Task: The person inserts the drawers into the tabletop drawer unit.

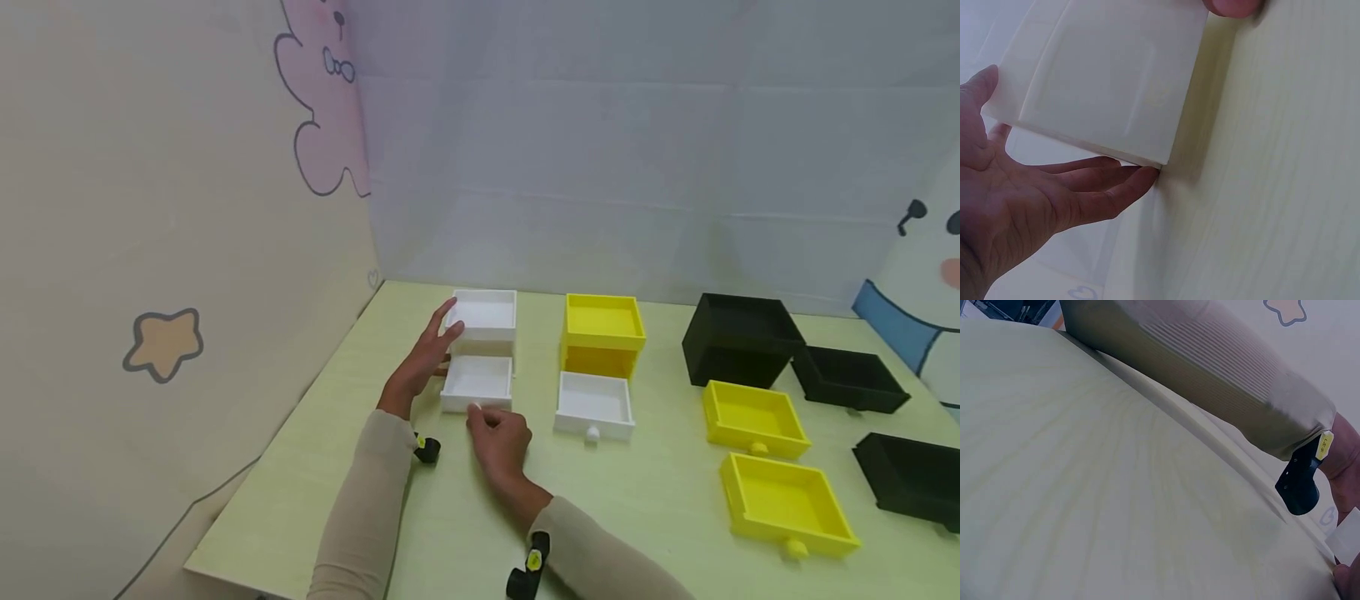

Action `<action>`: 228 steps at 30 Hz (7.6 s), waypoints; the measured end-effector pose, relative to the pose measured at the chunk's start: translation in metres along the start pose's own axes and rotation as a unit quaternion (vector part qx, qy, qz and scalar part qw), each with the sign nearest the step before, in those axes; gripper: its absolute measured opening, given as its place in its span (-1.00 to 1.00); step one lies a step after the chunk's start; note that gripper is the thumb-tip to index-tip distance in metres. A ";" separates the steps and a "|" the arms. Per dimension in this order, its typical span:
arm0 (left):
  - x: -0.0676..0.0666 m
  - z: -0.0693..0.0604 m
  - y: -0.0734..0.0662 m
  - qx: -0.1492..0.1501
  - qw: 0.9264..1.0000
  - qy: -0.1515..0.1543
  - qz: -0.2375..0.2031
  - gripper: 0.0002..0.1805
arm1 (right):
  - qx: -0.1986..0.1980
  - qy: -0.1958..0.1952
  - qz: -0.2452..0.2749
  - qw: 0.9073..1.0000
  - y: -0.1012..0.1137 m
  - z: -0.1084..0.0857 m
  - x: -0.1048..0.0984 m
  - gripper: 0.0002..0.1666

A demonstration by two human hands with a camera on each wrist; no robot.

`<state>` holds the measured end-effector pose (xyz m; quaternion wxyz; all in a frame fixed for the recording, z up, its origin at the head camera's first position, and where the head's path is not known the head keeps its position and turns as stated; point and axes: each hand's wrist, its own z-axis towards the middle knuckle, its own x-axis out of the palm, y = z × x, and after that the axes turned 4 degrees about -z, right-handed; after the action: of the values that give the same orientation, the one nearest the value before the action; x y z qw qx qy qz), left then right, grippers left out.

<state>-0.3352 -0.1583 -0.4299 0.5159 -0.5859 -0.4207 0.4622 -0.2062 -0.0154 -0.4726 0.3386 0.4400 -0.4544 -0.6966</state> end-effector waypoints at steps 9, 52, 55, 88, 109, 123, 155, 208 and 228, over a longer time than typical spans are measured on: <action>0.000 0.001 -0.002 -0.002 1.000 -0.002 -0.004 -0.33 | 0.003 -0.001 -0.005 1.000 0.002 0.003 0.001 -0.76; -0.003 0.005 -0.004 -0.031 0.999 0.018 -0.005 -0.25 | 0.050 0.026 0.026 0.998 0.000 0.015 0.009 -0.78; -0.001 0.002 -0.008 -0.027 0.999 0.017 -0.006 -0.26 | 0.045 0.009 0.015 0.999 0.001 0.014 0.009 -0.78; 0.000 0.004 0.004 -0.007 1.000 -0.008 -0.009 -0.31 | -0.031 -0.017 0.026 0.999 -0.002 0.015 0.010 -0.94; 0.000 0.003 0.003 -0.002 1.000 -0.006 -0.009 -0.30 | -0.038 -0.014 0.037 0.998 -0.008 0.020 0.014 -0.94; -0.001 -0.001 -0.007 -0.022 1.000 0.013 -0.008 -0.28 | -0.025 -0.016 0.042 0.999 -0.005 0.022 0.016 -0.93; -0.001 0.005 0.004 -0.006 1.000 -0.009 -0.002 -0.29 | -0.030 -0.025 0.064 0.997 -0.009 0.023 0.018 -0.93; 0.002 0.002 -0.001 -0.007 1.000 -0.011 -0.005 -0.32 | -0.008 -0.038 0.047 0.998 -0.007 0.032 0.023 -0.93; -0.002 0.003 -0.002 -0.025 1.000 0.004 -0.007 -0.29 | -0.001 -0.037 0.050 0.998 -0.006 0.034 0.024 -0.92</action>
<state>-0.3389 -0.1589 -0.4277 0.5062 -0.5977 -0.4337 0.4455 -0.2469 -0.0233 -0.4789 0.3562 0.3910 -0.4875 -0.6947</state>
